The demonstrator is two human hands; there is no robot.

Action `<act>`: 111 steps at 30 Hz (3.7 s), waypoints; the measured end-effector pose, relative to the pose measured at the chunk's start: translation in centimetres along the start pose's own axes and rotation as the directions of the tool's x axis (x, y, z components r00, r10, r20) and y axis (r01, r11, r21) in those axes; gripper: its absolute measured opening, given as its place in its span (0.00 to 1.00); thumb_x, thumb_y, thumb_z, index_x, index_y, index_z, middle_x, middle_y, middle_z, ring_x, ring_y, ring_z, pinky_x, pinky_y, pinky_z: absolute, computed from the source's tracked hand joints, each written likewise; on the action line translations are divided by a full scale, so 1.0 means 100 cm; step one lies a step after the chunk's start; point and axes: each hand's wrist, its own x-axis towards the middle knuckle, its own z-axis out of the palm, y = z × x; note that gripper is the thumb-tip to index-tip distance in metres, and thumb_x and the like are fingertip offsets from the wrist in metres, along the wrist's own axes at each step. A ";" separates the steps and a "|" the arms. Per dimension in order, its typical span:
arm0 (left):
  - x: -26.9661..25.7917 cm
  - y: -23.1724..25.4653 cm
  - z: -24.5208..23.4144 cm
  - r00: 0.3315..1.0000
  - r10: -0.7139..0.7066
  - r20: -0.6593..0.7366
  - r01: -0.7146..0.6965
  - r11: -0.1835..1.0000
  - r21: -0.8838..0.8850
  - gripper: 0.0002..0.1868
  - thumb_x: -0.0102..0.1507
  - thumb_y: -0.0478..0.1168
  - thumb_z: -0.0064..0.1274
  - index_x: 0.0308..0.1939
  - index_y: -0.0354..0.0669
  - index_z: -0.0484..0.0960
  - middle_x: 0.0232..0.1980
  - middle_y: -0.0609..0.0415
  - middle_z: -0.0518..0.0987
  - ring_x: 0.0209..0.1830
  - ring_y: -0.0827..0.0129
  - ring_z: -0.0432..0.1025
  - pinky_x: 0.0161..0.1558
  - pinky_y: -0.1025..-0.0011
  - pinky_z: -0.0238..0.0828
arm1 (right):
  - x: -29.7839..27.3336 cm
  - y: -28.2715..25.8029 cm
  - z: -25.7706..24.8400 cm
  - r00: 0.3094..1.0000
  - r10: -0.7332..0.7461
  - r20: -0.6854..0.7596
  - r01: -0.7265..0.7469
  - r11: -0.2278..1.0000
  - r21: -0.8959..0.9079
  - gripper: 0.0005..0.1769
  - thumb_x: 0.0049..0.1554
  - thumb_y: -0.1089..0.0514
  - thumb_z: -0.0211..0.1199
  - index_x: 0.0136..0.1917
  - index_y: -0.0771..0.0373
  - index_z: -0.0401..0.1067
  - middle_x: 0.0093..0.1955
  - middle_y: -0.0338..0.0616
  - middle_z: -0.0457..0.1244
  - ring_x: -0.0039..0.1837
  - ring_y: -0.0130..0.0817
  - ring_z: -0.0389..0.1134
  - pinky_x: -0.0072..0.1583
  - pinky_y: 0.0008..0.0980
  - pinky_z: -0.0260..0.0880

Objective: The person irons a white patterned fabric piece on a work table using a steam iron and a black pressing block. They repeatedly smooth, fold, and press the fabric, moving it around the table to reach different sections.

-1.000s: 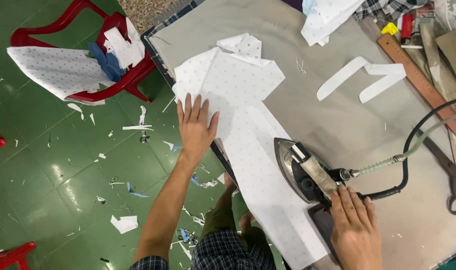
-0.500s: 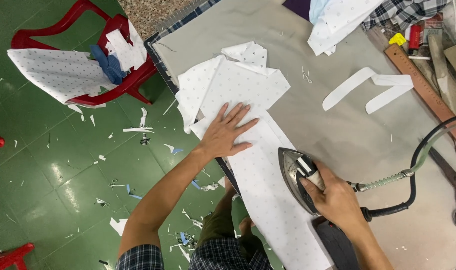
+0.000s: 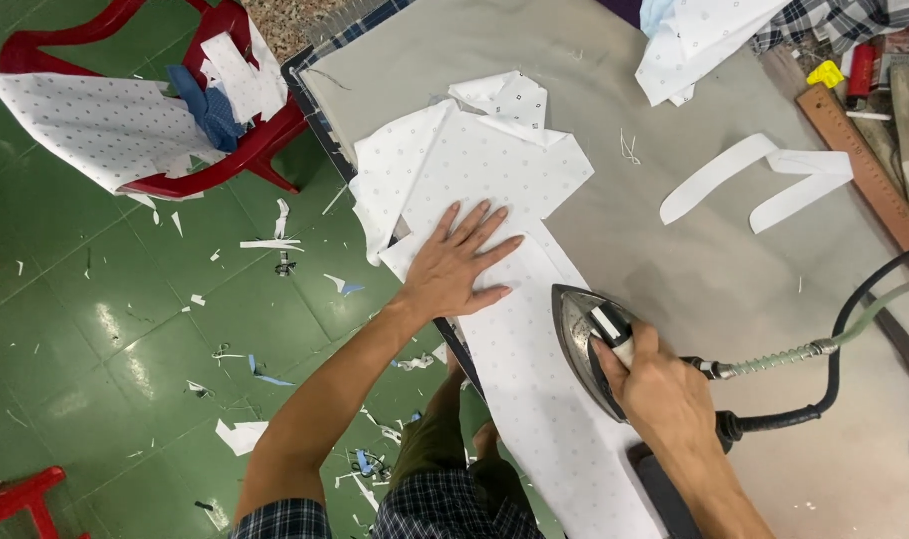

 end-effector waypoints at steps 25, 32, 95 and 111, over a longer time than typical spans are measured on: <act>0.037 -0.077 -0.053 0.927 -0.304 -0.219 0.372 0.818 0.440 0.40 0.77 0.68 0.29 0.72 0.39 0.77 0.81 0.37 0.56 0.83 0.47 0.44 0.80 0.46 0.35 | 0.036 -0.026 -0.015 0.999 -0.040 0.035 0.039 0.999 0.034 0.40 0.60 0.27 0.48 0.64 0.65 0.62 0.34 0.51 0.69 0.33 0.56 0.71 0.33 0.54 0.69; 0.007 -0.040 -0.033 0.991 -0.090 -0.102 0.118 0.941 0.317 0.37 0.74 0.67 0.30 0.72 0.46 0.75 0.78 0.41 0.63 0.82 0.51 0.50 0.81 0.49 0.33 | 0.036 -0.023 -0.009 0.998 -0.006 0.061 0.004 0.999 0.042 0.40 0.59 0.26 0.48 0.66 0.61 0.61 0.43 0.55 0.70 0.41 0.61 0.73 0.40 0.60 0.71; -0.075 0.554 0.153 0.859 0.492 -0.141 -0.511 0.808 -0.293 0.58 0.40 0.69 0.77 0.68 0.48 0.73 0.67 0.52 0.79 0.68 0.59 0.73 0.75 0.55 0.67 | -0.155 0.120 0.044 0.990 -0.140 0.019 0.137 0.986 0.091 0.29 0.69 0.35 0.46 0.52 0.65 0.62 0.26 0.47 0.65 0.29 0.59 0.68 0.31 0.52 0.66; -0.079 0.556 0.158 0.845 0.533 -0.039 -0.527 0.818 -0.229 0.35 0.54 0.68 0.60 0.56 0.51 0.79 0.53 0.57 0.84 0.59 0.63 0.76 0.70 0.56 0.67 | -0.063 0.073 0.035 0.941 -0.295 -0.164 0.316 0.941 0.120 0.33 0.69 0.30 0.47 0.50 0.66 0.60 0.27 0.52 0.64 0.29 0.63 0.65 0.30 0.54 0.61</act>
